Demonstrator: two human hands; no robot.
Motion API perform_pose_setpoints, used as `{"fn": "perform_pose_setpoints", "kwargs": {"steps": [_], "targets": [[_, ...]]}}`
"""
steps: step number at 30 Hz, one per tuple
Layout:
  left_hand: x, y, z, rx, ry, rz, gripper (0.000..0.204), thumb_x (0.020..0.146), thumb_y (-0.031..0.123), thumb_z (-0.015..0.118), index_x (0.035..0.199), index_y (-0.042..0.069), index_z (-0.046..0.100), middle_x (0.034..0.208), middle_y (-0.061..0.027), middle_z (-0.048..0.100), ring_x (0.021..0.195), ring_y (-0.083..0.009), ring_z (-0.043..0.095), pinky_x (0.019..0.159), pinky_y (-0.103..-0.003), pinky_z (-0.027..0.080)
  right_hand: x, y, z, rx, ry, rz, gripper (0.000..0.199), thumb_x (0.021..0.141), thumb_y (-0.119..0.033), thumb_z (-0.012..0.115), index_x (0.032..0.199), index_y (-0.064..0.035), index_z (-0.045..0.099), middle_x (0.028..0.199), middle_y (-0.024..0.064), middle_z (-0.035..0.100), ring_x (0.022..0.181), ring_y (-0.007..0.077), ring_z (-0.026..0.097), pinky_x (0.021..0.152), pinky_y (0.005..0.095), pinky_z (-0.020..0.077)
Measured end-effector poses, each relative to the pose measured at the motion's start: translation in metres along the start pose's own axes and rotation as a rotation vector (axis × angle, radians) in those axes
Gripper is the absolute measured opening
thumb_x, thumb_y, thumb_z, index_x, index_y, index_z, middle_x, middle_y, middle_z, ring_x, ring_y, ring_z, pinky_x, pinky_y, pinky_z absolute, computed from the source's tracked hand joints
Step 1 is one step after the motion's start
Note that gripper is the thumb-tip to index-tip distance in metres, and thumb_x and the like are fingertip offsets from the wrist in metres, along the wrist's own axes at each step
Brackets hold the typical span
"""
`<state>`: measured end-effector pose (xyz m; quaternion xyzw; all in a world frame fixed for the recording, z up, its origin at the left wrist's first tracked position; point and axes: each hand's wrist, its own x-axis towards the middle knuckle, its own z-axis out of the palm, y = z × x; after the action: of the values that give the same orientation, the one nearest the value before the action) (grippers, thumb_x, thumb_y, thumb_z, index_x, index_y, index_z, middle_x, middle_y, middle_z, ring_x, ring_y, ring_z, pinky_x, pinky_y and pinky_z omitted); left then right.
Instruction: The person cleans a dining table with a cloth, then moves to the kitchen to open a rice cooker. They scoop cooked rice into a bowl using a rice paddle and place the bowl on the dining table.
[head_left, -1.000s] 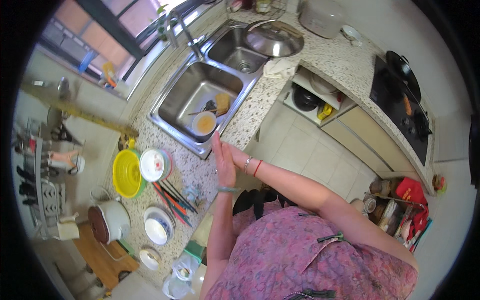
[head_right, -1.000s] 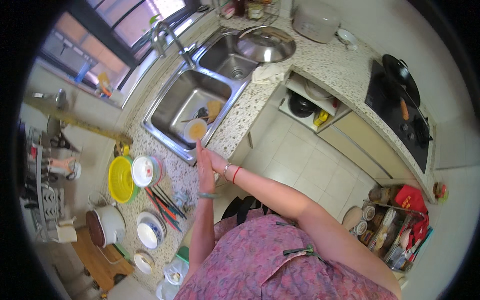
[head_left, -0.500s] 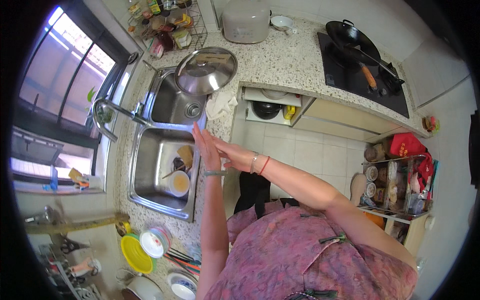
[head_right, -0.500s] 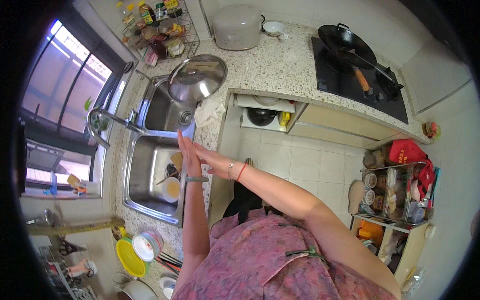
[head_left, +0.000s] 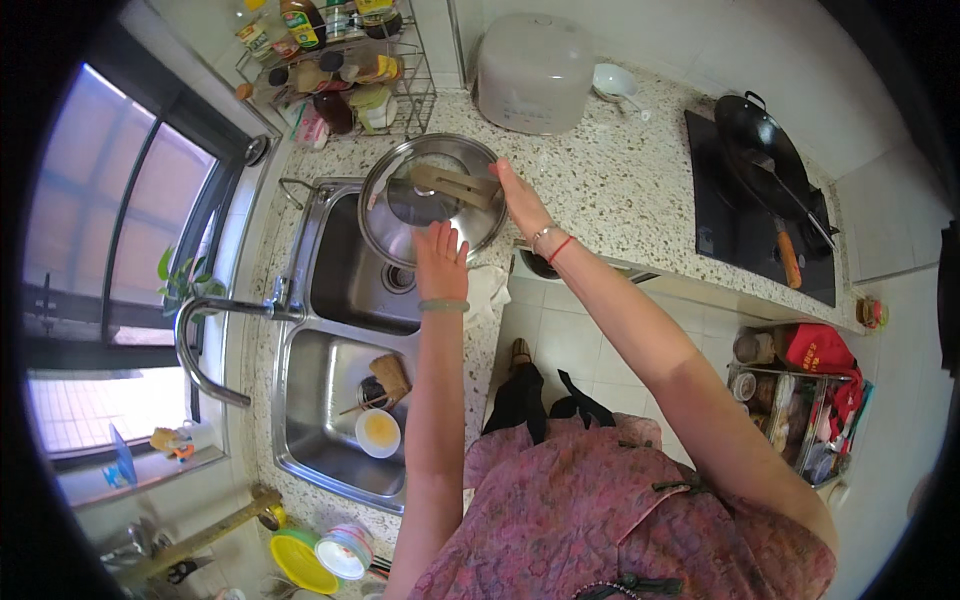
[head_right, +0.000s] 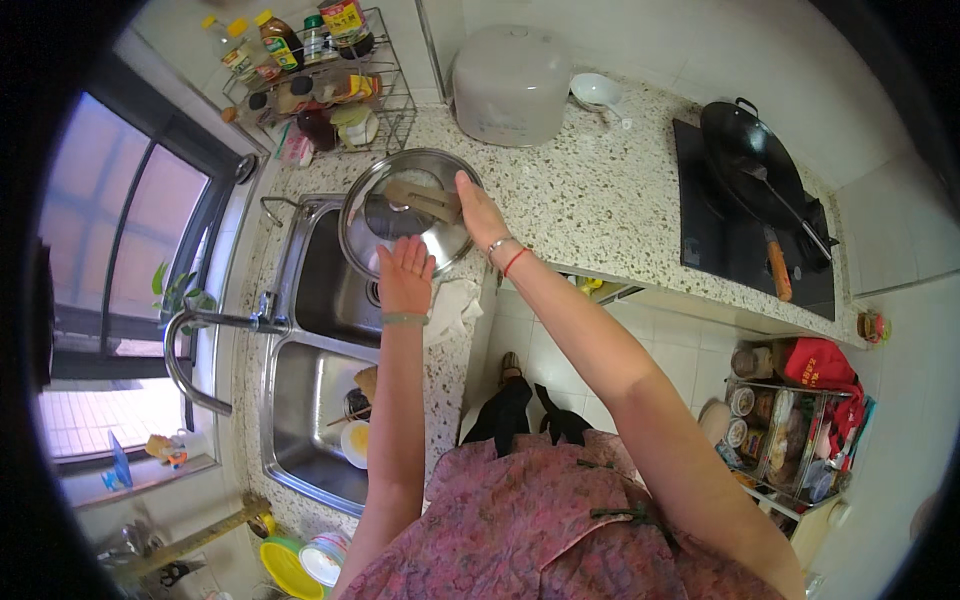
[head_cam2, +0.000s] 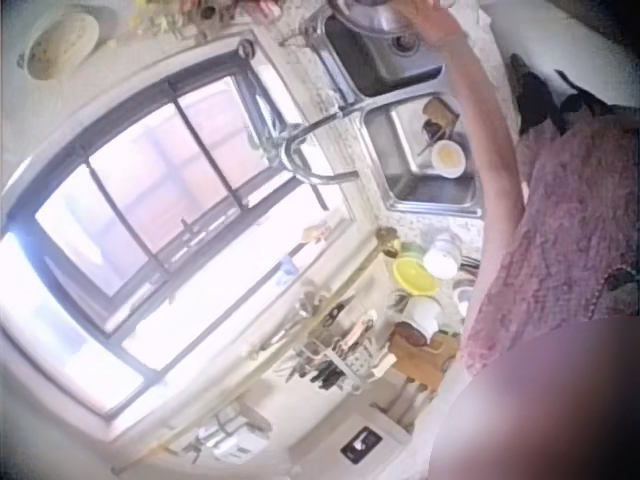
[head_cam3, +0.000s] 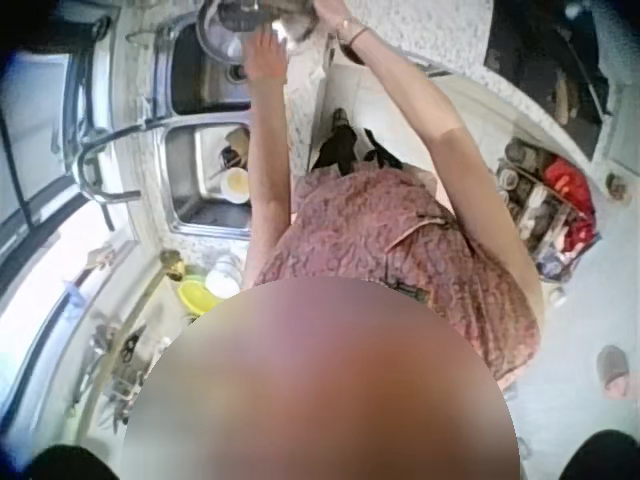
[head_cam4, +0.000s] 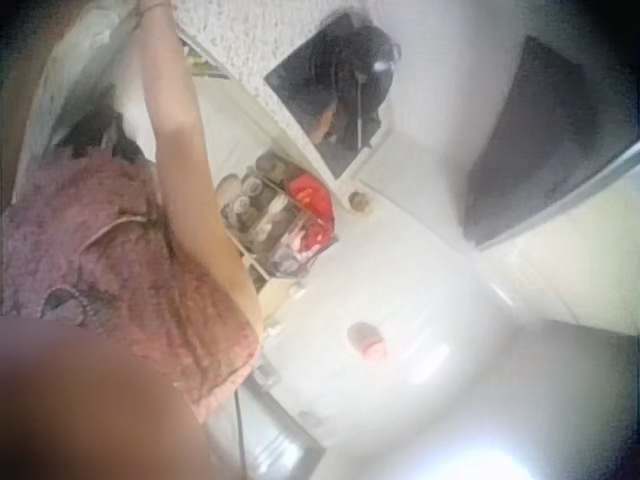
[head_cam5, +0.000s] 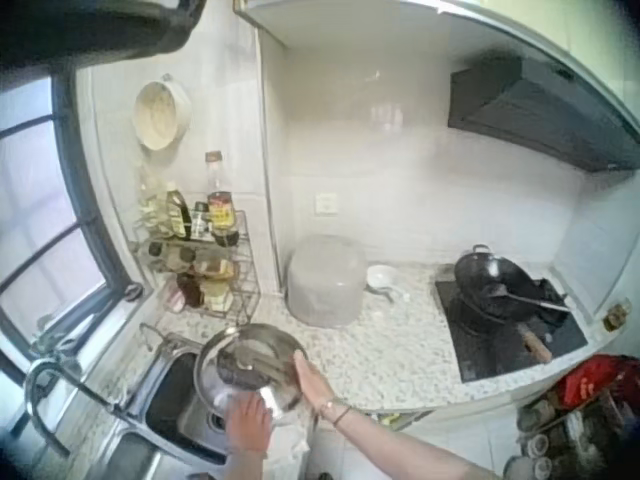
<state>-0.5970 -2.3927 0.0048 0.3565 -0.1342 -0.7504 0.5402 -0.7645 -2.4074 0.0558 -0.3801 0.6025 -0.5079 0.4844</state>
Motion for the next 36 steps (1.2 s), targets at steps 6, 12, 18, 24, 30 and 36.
{"fn": "perform_pose_setpoints", "kwargs": {"steps": [6, 12, 18, 24, 30, 36], "targets": [[0.077, 0.002, 0.013, 0.046, 0.039, -0.148, 0.094, 0.088, 0.067, 0.044, 0.146, -0.002, 0.019, 0.148, -0.0162, 0.03, 0.139, -0.0274, 0.025, 0.114, -0.043, 0.019, 0.085, 0.054, -0.006, -0.255, 0.086, 0.195, 0.083, 0.09, -0.068, 0.032, 0.104, 0.0072, 0.063, 0.104, 0.0259, 0.064, 0.096, 0.0333, 0.064, 0.084, 0.0379, 0.0476], [0.113, -0.003, 0.013, -0.1, 0.089, -0.235, 0.086, 0.087, 0.071, 0.038, 0.135, 0.0, 0.038, 0.139, -0.0151, 0.044, 0.128, -0.0286, 0.042, 0.109, -0.043, 0.029, 0.074, 0.048, -0.006, 0.359, -0.118, 0.525, 0.082, 0.084, -0.068, 0.051, 0.116, 0.0067, 0.052, 0.096, 0.0165, 0.064, 0.073, 0.0259, 0.069, 0.064, 0.0404, 0.0597], [0.122, -0.001, 0.023, -0.026, 0.034, -0.201, 0.078, 0.086, 0.07, 0.043, 0.128, 0.005, 0.045, 0.126, -0.0102, 0.055, 0.12, -0.0239, 0.048, 0.098, -0.041, 0.041, 0.063, 0.046, 0.01, 0.51, -0.076, 0.395, 0.065, 0.086, -0.053, 0.06, 0.108, 0.0074, 0.056, 0.094, 0.0162, 0.065, 0.067, 0.0239, 0.068, 0.058, 0.0347, 0.0603], [0.125, 0.006, 0.014, 0.101, -0.057, -0.176, 0.072, 0.086, 0.067, 0.046, 0.124, 0.006, 0.051, 0.119, -0.0064, 0.056, 0.105, -0.0195, 0.053, 0.077, -0.033, 0.048, 0.057, 0.05, 0.027, 0.655, -0.063, 0.29, 0.051, 0.089, -0.044, 0.062, 0.095, 0.0066, 0.063, 0.084, 0.015, 0.066, 0.061, 0.021, 0.067, 0.055, 0.0314, 0.0583], [0.077, 0.008, 0.063, 0.123, 0.048, -0.161, 0.063, 0.09, 0.061, 0.047, 0.118, 0.005, 0.057, 0.112, -0.0057, 0.058, 0.085, -0.0155, 0.057, 0.058, -0.026, 0.046, 0.022, 0.021, 0.015, 0.69, -0.013, 0.23, 0.05, 0.091, -0.042, 0.06, 0.101, 0.0071, 0.063, 0.084, 0.0145, 0.067, 0.061, 0.0198, 0.066, 0.057, 0.0286, 0.0566], [0.032, -0.014, 0.07, 0.218, -0.093, -0.115, 0.049, 0.096, 0.047, 0.047, 0.118, 0.005, 0.057, 0.105, -0.0047, 0.062, 0.08, -0.012, 0.058, 0.057, -0.022, 0.044, -0.034, 0.024, -0.007, 0.693, 0.086, 0.212, 0.052, 0.091, -0.044, 0.059, 0.103, 0.0067, 0.063, 0.088, 0.013, 0.067, 0.064, 0.0186, 0.066, 0.059, 0.0281, 0.0567]]}}
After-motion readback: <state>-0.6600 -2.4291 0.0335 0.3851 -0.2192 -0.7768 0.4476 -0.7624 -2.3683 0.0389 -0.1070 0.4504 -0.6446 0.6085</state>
